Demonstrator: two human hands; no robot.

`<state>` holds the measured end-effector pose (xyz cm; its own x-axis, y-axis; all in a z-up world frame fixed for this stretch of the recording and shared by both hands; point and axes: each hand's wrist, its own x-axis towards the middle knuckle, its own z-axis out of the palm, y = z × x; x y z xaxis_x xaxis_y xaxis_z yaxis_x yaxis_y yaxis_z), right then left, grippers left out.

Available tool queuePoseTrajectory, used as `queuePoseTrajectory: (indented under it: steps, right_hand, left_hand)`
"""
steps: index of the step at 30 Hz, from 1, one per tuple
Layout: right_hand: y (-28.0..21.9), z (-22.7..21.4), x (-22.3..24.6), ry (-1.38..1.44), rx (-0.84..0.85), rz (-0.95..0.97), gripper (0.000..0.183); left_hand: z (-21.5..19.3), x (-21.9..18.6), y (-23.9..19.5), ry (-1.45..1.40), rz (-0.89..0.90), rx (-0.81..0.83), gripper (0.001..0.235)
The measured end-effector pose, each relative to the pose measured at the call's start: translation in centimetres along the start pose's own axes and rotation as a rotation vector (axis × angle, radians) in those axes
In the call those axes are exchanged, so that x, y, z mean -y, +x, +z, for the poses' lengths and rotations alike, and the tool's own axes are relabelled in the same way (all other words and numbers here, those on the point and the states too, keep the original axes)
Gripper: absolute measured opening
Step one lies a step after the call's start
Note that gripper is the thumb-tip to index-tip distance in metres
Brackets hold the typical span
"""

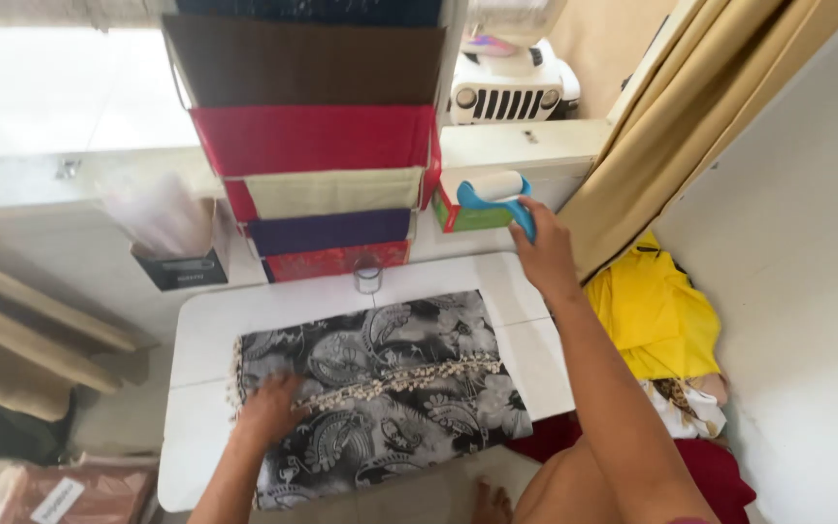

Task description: The person uses a lint roller to clean a patterned piece of fabric laid out on a white table. They roll the tool back and forth over the surface, periodically folding the fabric to access different sections and ensure thorough cleaning.

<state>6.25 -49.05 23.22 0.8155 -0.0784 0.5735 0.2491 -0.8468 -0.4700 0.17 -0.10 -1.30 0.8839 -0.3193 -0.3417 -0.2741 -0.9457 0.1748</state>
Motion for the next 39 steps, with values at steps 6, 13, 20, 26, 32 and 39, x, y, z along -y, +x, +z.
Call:
queuePoseTrajectory:
  steps: [6, 13, 20, 26, 32, 39]
  right_hand:
    - [6.3, 4.9, 0.3, -0.355, 0.231, 0.213, 0.036]
    - [4.5, 5.4, 1.9, -0.750, 0.249, 0.117, 0.076]
    - [-11.3, 11.7, 0.4, -0.332, 0.029, -0.435, 0.054]
    - [-19.5, 16.0, -4.7, -0.257, 0.440, -0.233, 0.072]
    - [-18.8, 18.4, -6.9, -0.312, 0.487, -0.118, 0.081]
    - [-15.8, 19.7, -7.9, -0.352, 0.547, -0.063, 0.079]
  left_hand:
    - [-1.9, -1.8, -2.9, -0.017, -0.036, 0.069, 0.077]
    - [4.3, 1.4, -0.5, 0.093, 0.089, -0.147, 0.071]
    - [2.4, -3.8, -1.4, -0.072, -0.006, -0.518, 0.053]
    - [0.3, -5.0, -0.8, -0.018, -0.087, -0.468, 0.071]
    - [1.2, -3.1, 3.1, 0.063, -0.099, -0.434, 0.079]
    - [-0.5, -2.3, 7.3, 0.072, -0.036, -0.524, 0.079]
